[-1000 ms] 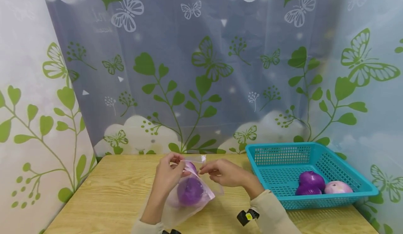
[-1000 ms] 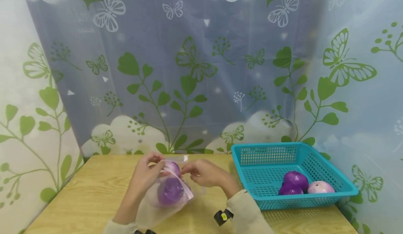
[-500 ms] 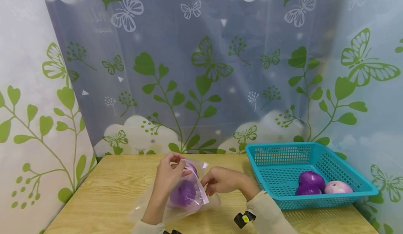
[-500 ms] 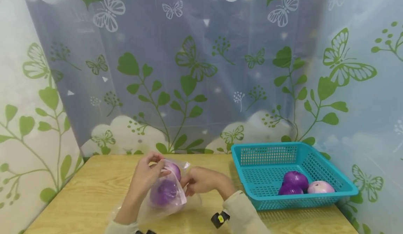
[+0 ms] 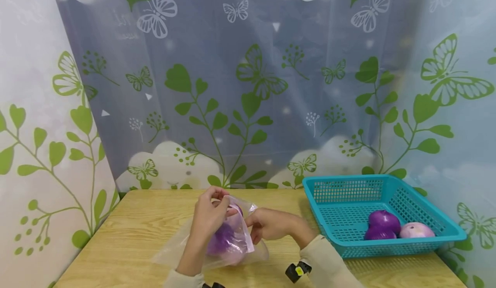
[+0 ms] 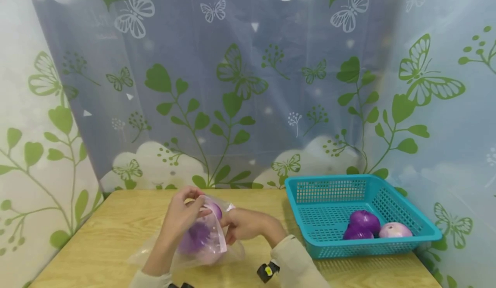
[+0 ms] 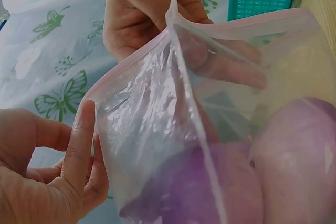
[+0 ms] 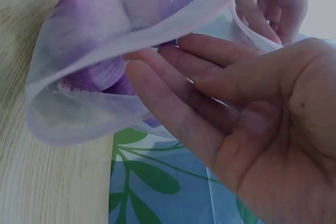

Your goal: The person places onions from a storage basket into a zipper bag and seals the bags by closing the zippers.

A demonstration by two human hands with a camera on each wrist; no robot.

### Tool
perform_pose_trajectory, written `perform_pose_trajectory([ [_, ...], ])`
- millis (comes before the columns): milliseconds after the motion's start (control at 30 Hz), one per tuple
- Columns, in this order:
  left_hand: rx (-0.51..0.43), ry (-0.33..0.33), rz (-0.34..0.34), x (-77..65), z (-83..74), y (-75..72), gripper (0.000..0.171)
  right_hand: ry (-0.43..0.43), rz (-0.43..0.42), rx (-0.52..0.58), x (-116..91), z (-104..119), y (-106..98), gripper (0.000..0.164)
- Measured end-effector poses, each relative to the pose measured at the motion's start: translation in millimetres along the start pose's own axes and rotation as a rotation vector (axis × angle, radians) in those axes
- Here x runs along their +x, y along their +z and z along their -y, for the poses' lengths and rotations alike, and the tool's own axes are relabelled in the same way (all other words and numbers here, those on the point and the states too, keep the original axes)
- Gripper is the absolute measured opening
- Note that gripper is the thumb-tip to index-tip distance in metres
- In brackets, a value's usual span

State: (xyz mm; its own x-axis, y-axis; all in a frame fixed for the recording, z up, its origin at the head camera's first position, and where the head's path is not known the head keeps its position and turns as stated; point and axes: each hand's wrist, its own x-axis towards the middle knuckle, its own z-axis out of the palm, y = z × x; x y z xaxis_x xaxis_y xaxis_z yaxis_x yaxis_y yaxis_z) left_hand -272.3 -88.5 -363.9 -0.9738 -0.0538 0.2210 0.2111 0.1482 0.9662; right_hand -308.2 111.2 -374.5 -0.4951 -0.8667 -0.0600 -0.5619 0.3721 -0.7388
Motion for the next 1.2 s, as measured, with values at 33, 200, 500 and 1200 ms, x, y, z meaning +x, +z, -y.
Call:
perform_pose_trajectory([
  [33, -0.003, 0.000, 0.000, -0.1, -0.3, 0.0, 0.015, -0.003, -0.003, -0.022, -0.4, 0.6, -0.6, 0.048],
  [200, -0.020, 0.015, 0.005, -1.3, -1.2, -1.6, 0.015, -0.035, -0.039, -0.160, -7.3, 4.1, -9.9, 0.037],
  [500, -0.023, 0.016, 0.017, -1.8, -0.3, -2.0, 0.016, 0.087, -0.093, -0.112, -38.8, 11.8, -39.2, 0.037],
  [1200, 0.004, 0.014, 0.011, -4.5, -3.6, -1.7, 0.018, 0.411, -0.086, -0.227, -127.1, -5.9, -118.5, 0.036],
])
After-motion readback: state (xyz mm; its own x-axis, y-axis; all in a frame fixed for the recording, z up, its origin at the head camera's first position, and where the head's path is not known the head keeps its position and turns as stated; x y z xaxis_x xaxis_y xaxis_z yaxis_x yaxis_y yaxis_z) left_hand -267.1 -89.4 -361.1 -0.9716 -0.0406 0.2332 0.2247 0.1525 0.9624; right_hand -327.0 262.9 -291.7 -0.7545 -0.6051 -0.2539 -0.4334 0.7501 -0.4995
